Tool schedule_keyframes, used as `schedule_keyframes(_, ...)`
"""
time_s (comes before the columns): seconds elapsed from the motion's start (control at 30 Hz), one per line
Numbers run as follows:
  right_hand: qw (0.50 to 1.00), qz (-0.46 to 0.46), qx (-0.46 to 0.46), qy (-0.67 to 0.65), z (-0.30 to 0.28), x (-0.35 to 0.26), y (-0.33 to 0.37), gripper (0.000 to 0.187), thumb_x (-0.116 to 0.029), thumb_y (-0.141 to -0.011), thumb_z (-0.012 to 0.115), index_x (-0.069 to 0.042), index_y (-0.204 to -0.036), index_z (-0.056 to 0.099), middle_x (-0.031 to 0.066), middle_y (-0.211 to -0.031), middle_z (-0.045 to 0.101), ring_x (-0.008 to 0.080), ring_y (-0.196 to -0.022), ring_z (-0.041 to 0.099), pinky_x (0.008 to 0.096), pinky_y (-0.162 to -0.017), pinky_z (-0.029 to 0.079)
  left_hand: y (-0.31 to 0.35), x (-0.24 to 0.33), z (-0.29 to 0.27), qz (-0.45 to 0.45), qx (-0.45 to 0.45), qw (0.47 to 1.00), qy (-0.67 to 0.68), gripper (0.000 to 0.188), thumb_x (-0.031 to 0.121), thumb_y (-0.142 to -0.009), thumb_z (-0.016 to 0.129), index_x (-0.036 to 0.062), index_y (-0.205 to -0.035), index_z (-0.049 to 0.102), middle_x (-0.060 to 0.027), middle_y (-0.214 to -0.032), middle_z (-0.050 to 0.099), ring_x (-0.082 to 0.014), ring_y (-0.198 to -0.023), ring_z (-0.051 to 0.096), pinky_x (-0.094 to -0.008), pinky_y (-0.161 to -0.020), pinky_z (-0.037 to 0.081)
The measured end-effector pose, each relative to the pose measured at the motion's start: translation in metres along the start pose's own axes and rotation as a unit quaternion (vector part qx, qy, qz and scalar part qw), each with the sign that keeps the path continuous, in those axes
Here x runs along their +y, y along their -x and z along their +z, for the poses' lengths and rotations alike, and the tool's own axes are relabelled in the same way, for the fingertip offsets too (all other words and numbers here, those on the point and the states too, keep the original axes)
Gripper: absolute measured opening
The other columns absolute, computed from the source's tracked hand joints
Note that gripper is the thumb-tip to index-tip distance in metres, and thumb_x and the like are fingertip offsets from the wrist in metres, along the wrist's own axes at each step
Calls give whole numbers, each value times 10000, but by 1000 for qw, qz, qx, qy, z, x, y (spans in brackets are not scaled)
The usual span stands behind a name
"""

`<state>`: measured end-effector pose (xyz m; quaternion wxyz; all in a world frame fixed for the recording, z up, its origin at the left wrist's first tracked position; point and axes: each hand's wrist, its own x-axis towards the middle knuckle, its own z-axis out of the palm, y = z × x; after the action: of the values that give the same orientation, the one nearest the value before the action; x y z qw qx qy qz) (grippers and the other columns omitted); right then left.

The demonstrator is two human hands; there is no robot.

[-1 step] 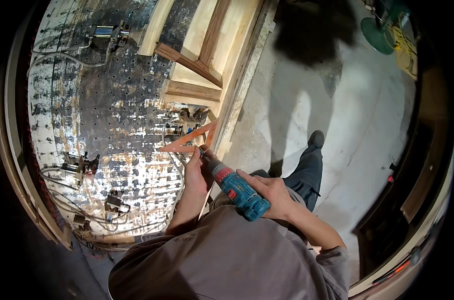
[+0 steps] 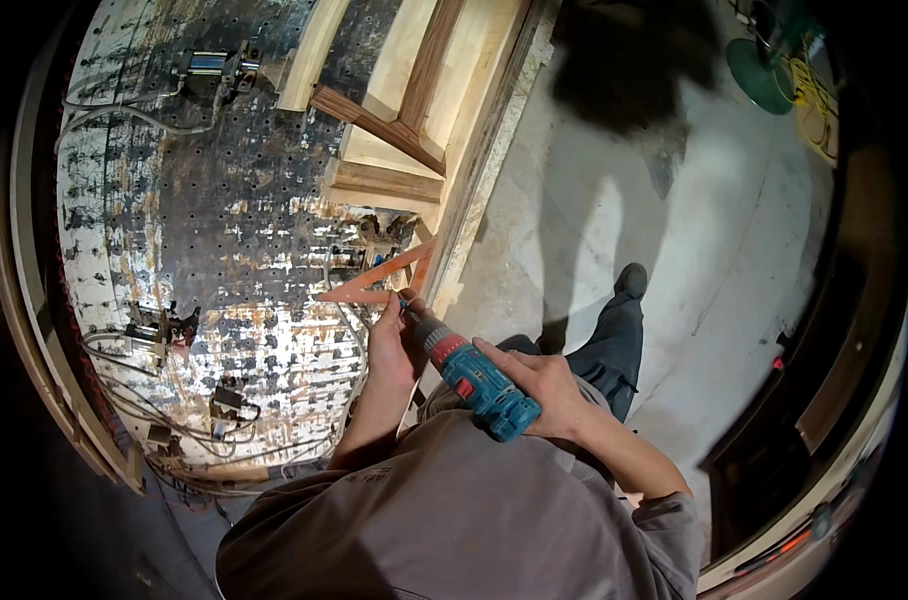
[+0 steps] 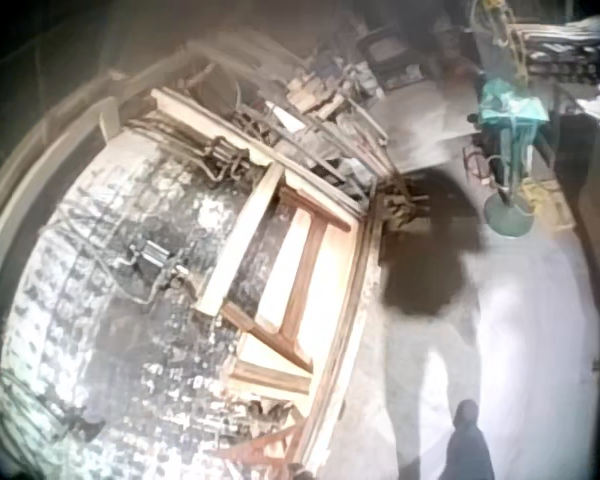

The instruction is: The person assembles wooden furniture components by tightening a bolt with a wrench, drilling pilot holes into a frame, and applying glue to joints with a small brush.

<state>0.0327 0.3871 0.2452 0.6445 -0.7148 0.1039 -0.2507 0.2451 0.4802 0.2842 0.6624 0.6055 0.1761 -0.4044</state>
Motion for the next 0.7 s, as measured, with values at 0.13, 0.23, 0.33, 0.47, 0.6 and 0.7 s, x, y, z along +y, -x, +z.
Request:
schedule_keyframes(0.13,999,15,-13,-34,-54,9,-27,793,-208,-671,744,-22,-1377,434,180,-886,641,334,-739,652,367,-673,524,-6,6,53,14,-11,1000,-5,332,353,-967,514,37,-1066,535,-105,-834,614,-243,-802,608,-364,-760,495)
schedule_keyframes(0.23,997,40,-42,-50,-84,14,-51,776,-165,-671,738,-20,-1374,442,186,-899,650,330,-755,658,351,-698,528,-11,12,83,19,-4,1000,6,353,367,-959,521,30,-1061,538,-115,-851,620,-248,-812,610,-359,-768,493)
schedule_keyframes(0.33,996,63,-61,-26,-101,12,-81,758,-110,-673,728,-20,-1372,448,174,-920,667,293,-782,677,321,-735,528,-23,29,113,28,-26,999,32,365,375,-960,513,27,-1064,543,-124,-878,626,-250,-838,613,-359,-789,489)
schedule_keyframes(0.47,996,71,-45,16,-125,19,-123,760,-67,-656,734,-23,-1363,459,128,-976,688,227,-841,694,281,-769,523,-53,56,147,30,-114,990,74,396,394,-974,469,26,-1097,545,-135,-961,634,-251,-891,620,-356,-824,485)
schedule_keyframes(0.6,990,70,-21,121,-154,49,-175,706,-108,-644,737,-34,-1308,509,119,-945,685,242,-790,688,300,-736,530,-114,84,167,63,-206,973,86,422,406,-981,445,20,-1115,551,-146,-1021,634,-240,-923,627,-340,-820,498)
schedule_keyframes(0.7,969,-45,15,242,-187,63,-240,593,-127,-664,731,-40,-1226,562,103,-902,684,238,-756,674,301,-706,530,-179,113,178,96,-178,979,-11,308,296,-971,523,19,-1087,592,-132,-1030,645,-221,-923,635,-326,-767,521)
